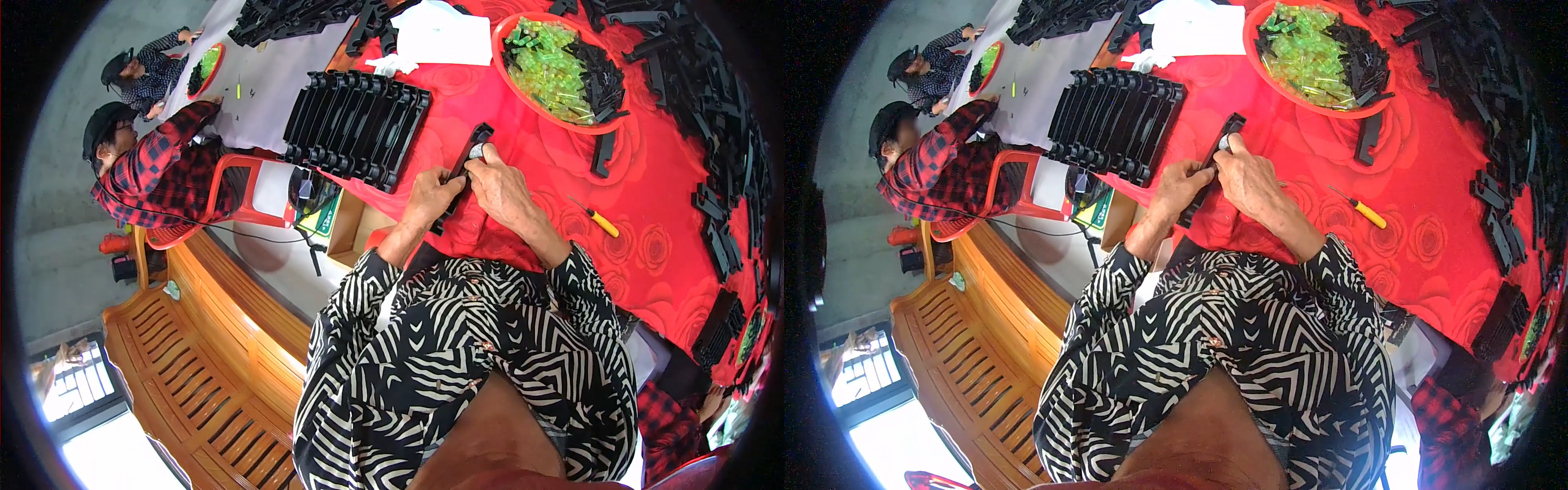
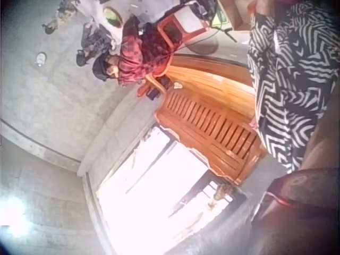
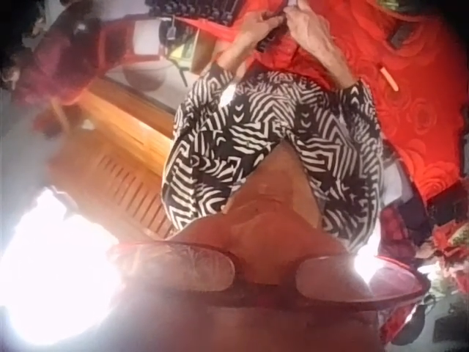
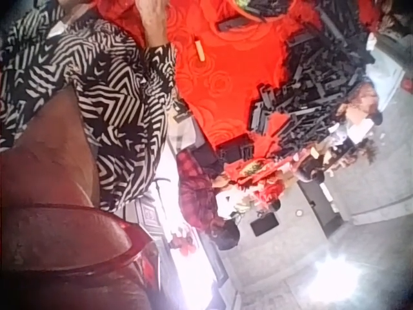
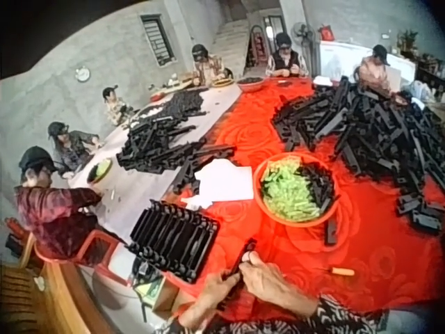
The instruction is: The person assembles plastic toy components by picking up plastic frames and inserting small pieces into them by hand.
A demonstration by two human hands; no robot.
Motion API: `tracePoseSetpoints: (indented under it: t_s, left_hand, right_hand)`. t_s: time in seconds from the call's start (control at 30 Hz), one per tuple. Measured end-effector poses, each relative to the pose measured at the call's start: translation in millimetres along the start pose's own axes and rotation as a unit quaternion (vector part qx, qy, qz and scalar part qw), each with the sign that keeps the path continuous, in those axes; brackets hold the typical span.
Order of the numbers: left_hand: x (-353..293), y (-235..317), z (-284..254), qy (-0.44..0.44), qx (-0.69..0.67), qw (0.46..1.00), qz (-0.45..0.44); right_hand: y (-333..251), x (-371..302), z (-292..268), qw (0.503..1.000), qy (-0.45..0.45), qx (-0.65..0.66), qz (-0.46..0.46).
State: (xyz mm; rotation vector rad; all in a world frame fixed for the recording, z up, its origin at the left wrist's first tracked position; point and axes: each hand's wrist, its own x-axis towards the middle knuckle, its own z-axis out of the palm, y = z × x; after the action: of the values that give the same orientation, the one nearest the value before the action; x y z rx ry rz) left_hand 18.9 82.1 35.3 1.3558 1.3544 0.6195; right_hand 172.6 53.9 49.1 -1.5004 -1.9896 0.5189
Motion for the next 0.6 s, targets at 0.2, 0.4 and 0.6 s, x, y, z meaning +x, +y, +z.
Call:
tracePoseSetpoints:
  t_s: [0.2,0.4,0.6]
  left_hand:
    - [3,24,3,-0.015,0.116,0.993,-0.007]
    - [1,-5,3,0.028,0.176,0.979,0.095]
    - [-17,-1,-3,0.04,0.114,0.989,0.082]
  right_hand:
    - [-5,-6,-8,0.999,0.033,0.013,0.029]
    - [1,-2,5,0.99,0.086,0.106,0.024]
    - [-2,3,-22,0.946,0.206,0.251,-0.014]
